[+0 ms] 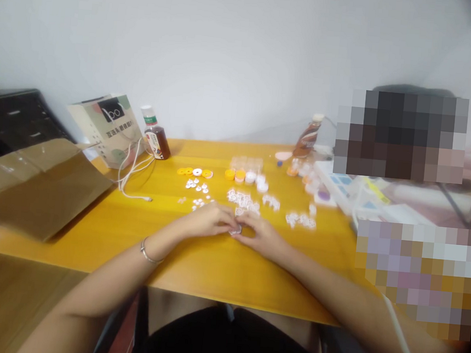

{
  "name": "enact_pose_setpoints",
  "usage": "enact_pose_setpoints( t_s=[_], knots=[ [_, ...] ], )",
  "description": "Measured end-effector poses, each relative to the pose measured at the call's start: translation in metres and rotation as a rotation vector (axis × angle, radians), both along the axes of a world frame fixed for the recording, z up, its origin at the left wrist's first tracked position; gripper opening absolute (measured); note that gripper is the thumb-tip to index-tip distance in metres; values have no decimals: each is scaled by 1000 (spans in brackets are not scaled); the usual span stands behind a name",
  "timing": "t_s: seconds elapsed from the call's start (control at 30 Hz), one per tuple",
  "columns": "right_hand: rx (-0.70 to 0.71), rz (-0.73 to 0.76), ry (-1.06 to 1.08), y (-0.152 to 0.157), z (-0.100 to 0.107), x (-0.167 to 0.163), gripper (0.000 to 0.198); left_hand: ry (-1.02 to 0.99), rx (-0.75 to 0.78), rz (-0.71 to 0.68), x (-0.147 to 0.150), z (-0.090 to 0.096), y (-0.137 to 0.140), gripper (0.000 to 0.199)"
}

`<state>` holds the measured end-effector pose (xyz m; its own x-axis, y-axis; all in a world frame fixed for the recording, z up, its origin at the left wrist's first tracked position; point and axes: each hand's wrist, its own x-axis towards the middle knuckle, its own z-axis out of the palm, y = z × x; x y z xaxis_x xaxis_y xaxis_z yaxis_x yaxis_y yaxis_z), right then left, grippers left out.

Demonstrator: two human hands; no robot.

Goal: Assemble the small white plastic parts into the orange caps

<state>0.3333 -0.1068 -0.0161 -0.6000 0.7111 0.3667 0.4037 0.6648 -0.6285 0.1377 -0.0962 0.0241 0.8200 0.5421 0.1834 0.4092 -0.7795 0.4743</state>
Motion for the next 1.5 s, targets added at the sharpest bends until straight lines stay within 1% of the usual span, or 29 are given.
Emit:
enact_pose_setpoints(
  t_s=[0.13,0.33,0.53,0.77,1.0,1.1,1.23,1.3,1.43,1.5],
  knots=[
    [-6,-5,8,0,0,0,17,-35,-54,11,-3,6,0,20],
    [-4,2,2,1,-1,1,17,38,-81,-66,-7,7,1,24],
    [3,-8,21,1,-2,1,19,106,-49,-75,-9,7,1,25],
    [3,-7,15,1,-1,0,22,137,33,-111,-9,7,1,23],
    [-1,-7,-11,0,0,-1,21,192,62,-103,-9,6,-2,23],
    [-6,-4,-7,0,-1,0,22,191,29,-100,-9,6,-1,25],
    [-8,-16,-17,-1,0,0,22,142,-123,-100,-12,8,4,24],
    [-9,-26,-7,-1,1,0,20,88,-165,-66,-13,10,6,23],
    [-10,-18,14,-2,1,-1,21,9,-64,71,-10,7,7,18],
    [-7,-13,12,-2,1,-1,20,15,-41,72,-6,3,5,15]
  ],
)
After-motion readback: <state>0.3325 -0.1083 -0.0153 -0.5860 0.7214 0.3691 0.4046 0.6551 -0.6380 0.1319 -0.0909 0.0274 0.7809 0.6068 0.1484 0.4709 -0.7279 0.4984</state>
